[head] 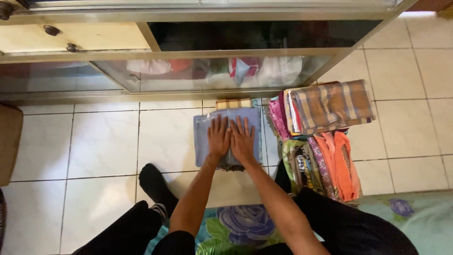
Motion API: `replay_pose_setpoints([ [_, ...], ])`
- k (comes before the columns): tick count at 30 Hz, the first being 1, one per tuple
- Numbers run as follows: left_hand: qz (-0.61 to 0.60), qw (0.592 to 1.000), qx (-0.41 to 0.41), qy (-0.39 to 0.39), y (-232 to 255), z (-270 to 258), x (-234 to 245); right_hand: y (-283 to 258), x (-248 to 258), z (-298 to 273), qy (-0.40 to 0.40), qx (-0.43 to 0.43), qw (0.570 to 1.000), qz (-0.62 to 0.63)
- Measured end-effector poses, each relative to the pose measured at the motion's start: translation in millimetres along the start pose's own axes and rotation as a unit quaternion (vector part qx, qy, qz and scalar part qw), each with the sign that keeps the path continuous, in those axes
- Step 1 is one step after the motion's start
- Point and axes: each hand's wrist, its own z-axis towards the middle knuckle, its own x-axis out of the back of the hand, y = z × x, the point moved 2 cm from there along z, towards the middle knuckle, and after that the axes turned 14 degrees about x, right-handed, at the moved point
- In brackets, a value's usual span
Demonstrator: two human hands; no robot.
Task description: Folding various pieces of clothing and storing them inside a glass-fronted cabinet.
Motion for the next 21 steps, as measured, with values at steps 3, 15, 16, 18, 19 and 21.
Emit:
replay_pose_setpoints([
  [3,0.055,0.998,0.032,0.023,-27.5,10.0,-24.3,3.3,-10.9,1.2,-0.002,0.006,1.0,-0.014],
  [15,0.108,0.984,0.137,-0.047,-26.5,3.6,13.5,106.3,-39.8,-31.1,0.156,-0.309,0.929,0.129],
  [16,0.108,0.984,0.136,-0.044,-26.7,5.7,7.3,116.6,-44.5,-28.1,0.158,-0.307,0.929,0.131],
  [18,0.049,0.998,0.018,0.037,-22.8,2.2,-6.4,139.5,-59.1,-35.1,0.081,-0.413,0.882,0.213],
  [19,0.048,0.998,0.018,0.039,-16.3,-4.3,-4.4,131.9,-48.4,-30.0,0.082,-0.411,0.883,0.212],
  [21,0.037,0.999,-0.006,0.02,-2.1,-16.0,-1.9,116.4,-31.9,-18.6,0.065,-0.425,0.824,0.369],
])
